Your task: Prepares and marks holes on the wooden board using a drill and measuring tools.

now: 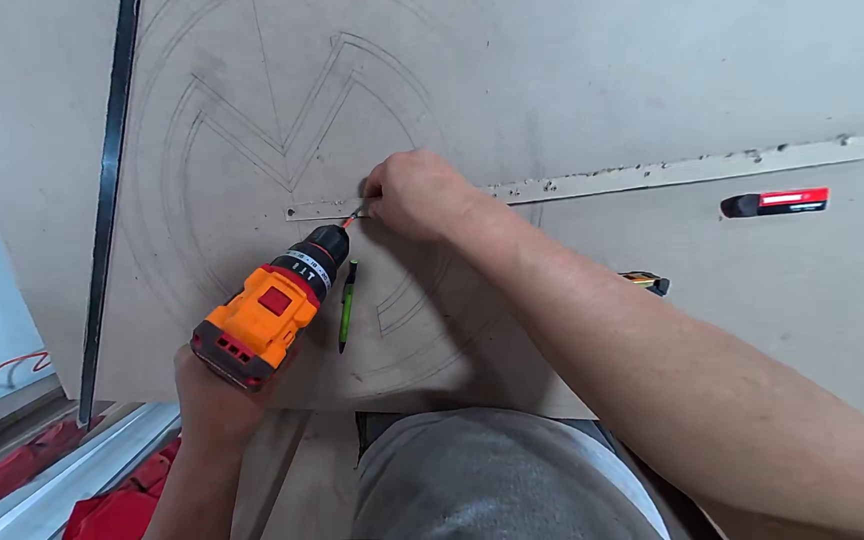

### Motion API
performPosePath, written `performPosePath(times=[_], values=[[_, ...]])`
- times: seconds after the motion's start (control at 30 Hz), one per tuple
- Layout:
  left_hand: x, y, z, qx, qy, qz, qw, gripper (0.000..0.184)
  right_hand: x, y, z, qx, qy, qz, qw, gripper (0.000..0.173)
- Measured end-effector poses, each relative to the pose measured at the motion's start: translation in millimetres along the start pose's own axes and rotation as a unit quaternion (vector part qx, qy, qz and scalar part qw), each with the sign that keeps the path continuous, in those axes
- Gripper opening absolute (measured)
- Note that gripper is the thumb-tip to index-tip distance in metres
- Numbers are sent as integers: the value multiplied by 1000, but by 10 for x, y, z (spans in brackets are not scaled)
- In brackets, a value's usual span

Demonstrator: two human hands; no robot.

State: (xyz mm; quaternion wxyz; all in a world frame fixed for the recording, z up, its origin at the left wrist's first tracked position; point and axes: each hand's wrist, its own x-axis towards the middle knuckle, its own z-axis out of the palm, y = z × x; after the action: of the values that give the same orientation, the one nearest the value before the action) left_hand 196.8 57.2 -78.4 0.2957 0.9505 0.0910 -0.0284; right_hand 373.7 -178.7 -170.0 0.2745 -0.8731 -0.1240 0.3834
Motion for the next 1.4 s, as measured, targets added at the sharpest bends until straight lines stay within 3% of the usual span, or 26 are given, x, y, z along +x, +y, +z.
performPosePath(times=[0.87,1.2,1.4], values=[[60,60,42,16,-7,-42,999,57,-41,6,26,16,5,7,1000,17],[167,192,-41,54,-49,-66,995,57,-78,67,37,28,29,-23,999,13],[157,152,-28,60,-47,-25,997,52,-94,72,22,39,34,-30,998,12]])
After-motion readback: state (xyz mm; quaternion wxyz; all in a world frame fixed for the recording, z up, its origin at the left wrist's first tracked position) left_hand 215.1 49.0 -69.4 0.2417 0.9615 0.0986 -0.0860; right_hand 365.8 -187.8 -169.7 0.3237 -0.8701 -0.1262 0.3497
